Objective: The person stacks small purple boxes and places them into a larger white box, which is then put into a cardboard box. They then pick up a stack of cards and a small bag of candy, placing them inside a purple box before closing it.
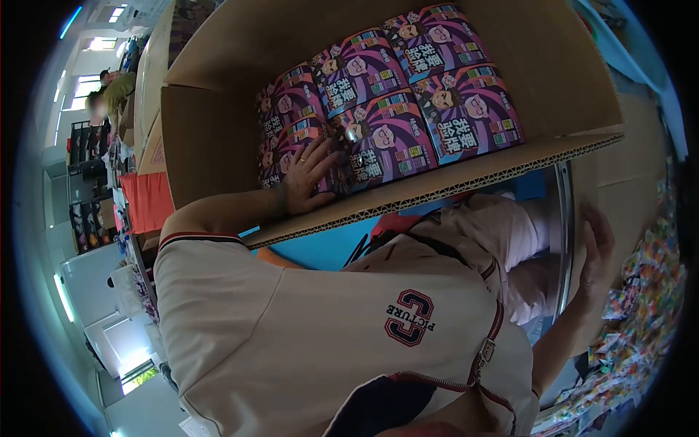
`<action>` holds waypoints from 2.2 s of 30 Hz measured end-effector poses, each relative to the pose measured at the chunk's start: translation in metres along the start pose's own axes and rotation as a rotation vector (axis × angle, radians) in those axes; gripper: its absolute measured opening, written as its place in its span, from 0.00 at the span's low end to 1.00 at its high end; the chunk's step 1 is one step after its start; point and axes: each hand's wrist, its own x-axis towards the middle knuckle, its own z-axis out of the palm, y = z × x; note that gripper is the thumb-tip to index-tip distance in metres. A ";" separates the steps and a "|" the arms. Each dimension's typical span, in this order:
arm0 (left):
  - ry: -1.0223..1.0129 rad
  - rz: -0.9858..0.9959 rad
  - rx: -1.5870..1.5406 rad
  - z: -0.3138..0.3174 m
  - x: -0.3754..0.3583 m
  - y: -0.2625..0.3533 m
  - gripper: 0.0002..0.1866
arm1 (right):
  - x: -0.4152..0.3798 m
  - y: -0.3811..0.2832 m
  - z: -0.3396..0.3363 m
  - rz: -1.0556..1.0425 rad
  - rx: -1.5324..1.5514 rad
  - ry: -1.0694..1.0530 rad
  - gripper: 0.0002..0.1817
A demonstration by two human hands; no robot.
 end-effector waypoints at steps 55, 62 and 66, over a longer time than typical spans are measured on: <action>-0.675 0.265 0.178 0.007 0.078 0.014 0.13 | 0.022 -0.183 0.170 -1.110 -0.774 -0.188 0.11; -0.806 0.215 0.228 0.004 0.086 0.022 0.13 | 0.017 -0.178 0.171 -1.110 -0.740 -0.132 0.11; -0.436 0.303 0.222 0.011 0.049 0.004 0.20 | 0.018 -0.173 0.169 -1.134 -0.780 -0.126 0.10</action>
